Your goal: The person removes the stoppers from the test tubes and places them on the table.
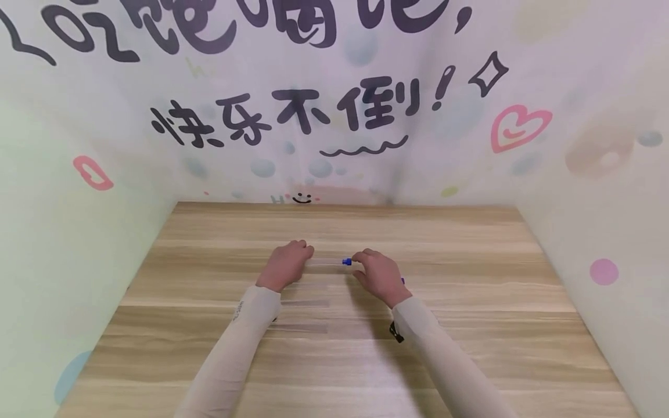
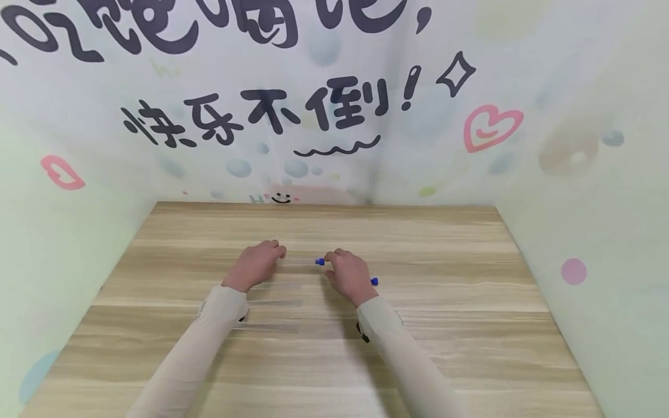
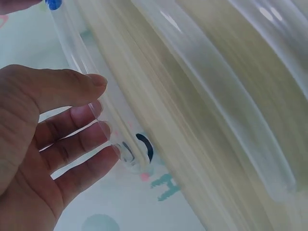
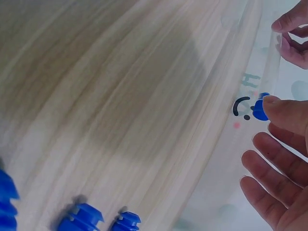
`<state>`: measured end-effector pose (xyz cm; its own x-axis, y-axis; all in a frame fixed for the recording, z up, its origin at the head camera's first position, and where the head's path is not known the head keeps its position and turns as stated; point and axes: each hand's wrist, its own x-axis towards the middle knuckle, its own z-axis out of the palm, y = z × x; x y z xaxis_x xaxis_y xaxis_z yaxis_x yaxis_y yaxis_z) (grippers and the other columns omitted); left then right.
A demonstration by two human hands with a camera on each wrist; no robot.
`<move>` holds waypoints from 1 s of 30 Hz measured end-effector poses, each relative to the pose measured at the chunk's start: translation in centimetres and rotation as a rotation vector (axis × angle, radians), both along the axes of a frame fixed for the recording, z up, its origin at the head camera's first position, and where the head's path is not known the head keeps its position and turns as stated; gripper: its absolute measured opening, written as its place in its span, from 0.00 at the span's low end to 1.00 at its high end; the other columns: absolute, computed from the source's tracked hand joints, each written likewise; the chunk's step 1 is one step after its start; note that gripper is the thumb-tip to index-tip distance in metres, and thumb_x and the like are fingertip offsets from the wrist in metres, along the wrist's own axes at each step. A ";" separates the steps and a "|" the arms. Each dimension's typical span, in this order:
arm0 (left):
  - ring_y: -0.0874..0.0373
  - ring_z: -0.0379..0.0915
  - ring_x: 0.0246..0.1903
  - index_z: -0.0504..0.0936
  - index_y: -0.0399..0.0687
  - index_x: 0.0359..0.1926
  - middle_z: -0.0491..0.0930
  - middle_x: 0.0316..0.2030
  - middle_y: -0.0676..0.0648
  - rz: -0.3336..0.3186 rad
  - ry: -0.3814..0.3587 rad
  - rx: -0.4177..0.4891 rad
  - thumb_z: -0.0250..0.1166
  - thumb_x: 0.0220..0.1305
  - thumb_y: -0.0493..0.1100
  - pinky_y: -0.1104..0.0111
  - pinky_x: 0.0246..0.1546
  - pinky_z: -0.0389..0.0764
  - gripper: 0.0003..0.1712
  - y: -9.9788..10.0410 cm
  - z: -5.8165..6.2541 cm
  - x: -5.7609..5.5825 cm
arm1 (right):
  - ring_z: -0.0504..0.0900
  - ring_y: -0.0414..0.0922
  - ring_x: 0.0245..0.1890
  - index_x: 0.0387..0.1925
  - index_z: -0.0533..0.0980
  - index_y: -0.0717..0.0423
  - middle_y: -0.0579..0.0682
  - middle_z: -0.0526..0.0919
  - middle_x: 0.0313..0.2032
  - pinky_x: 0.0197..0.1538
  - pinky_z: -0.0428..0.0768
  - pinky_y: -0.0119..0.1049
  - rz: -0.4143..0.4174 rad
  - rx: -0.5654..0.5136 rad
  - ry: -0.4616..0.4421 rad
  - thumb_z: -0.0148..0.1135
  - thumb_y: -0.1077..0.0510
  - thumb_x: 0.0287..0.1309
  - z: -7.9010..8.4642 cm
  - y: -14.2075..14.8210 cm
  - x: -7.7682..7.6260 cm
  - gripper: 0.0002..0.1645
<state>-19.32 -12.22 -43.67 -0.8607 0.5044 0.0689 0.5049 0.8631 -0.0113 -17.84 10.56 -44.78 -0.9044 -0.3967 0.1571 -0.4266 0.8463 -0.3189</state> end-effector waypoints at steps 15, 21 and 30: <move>0.53 0.73 0.28 0.79 0.44 0.35 0.76 0.29 0.47 -0.062 0.069 -0.033 0.63 0.57 0.29 0.65 0.22 0.77 0.07 1.4 0.8 0.5 | 0.81 0.44 0.32 0.42 0.80 0.58 0.51 0.83 0.36 0.37 0.82 0.38 -0.026 -0.044 0.015 0.70 0.60 0.52 -0.1 0.1 -0.1 0.14; 0.54 0.73 0.27 0.79 0.43 0.35 0.75 0.29 0.47 -0.089 0.081 -0.044 0.65 0.55 0.30 0.67 0.22 0.77 0.07 1.9 0.8 0.6 | 0.80 0.43 0.29 0.38 0.81 0.59 0.51 0.83 0.34 0.35 0.81 0.37 -0.040 -0.030 0.023 0.70 0.60 0.50 0.2 0.4 -0.1 0.12; 0.56 0.72 0.27 0.78 0.45 0.33 0.74 0.28 0.48 -0.127 0.171 -0.032 0.66 0.53 0.29 0.69 0.21 0.75 0.09 2.0 0.5 0.6 | 0.82 0.43 0.29 0.32 0.81 0.57 0.49 0.82 0.30 0.36 0.82 0.37 -0.030 -0.021 0.056 0.70 0.63 0.50 0.6 0.6 -0.2 0.06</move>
